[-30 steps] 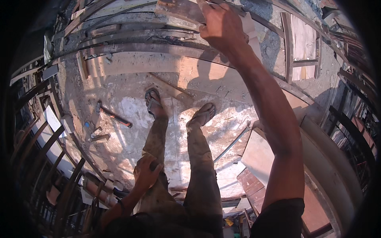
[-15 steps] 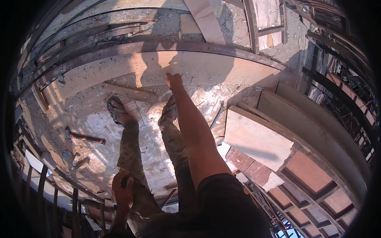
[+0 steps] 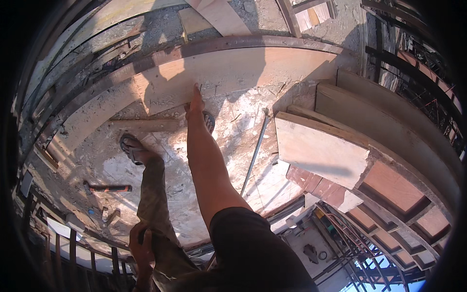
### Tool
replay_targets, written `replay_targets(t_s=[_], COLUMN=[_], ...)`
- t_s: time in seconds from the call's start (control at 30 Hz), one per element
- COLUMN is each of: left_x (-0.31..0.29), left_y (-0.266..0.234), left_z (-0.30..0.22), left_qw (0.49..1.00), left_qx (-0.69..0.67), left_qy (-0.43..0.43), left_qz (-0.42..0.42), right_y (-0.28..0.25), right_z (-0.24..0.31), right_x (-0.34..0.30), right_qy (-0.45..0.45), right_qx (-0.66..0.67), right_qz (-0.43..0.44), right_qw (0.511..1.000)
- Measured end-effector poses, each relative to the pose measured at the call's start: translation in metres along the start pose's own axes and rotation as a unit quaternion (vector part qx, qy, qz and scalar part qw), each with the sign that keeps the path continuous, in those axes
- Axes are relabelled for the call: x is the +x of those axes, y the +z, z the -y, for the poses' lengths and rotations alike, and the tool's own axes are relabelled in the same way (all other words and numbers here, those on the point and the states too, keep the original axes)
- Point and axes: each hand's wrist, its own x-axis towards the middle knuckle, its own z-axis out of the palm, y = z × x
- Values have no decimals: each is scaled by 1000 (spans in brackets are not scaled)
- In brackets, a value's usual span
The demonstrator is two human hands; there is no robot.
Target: The person pries up wooden planks and boards from a floor using a crowbar and then carries a large wooden panel to a different location.
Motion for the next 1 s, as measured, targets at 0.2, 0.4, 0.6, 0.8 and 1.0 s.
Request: replay_targets(t_s=[0.2,0.4,0.6,0.8,1.0], left_x=[3,-6,-16,-22,-23], left_y=[14,20,38,47,29], left_z=[-10,-11,-20,5,-12], left_qw=[1000,999,995,986,988], left_qx=[-15,31,101,167,157], left_qy=[-4,-1,-12,13,1], left_qz=[-6,-19,-17,0,14], right_y=[-46,-68,-158,-207,-236], right_z=[17,23,46,81,150], right_x=[6,-78,-207,-289,-398], right_qy=[-37,-120,-231,-265,-443], right_qx=[70,-12,-101,-71,-165], right_qz=[174,162,9,6,57], right_qw=[981,979,968,962,879])
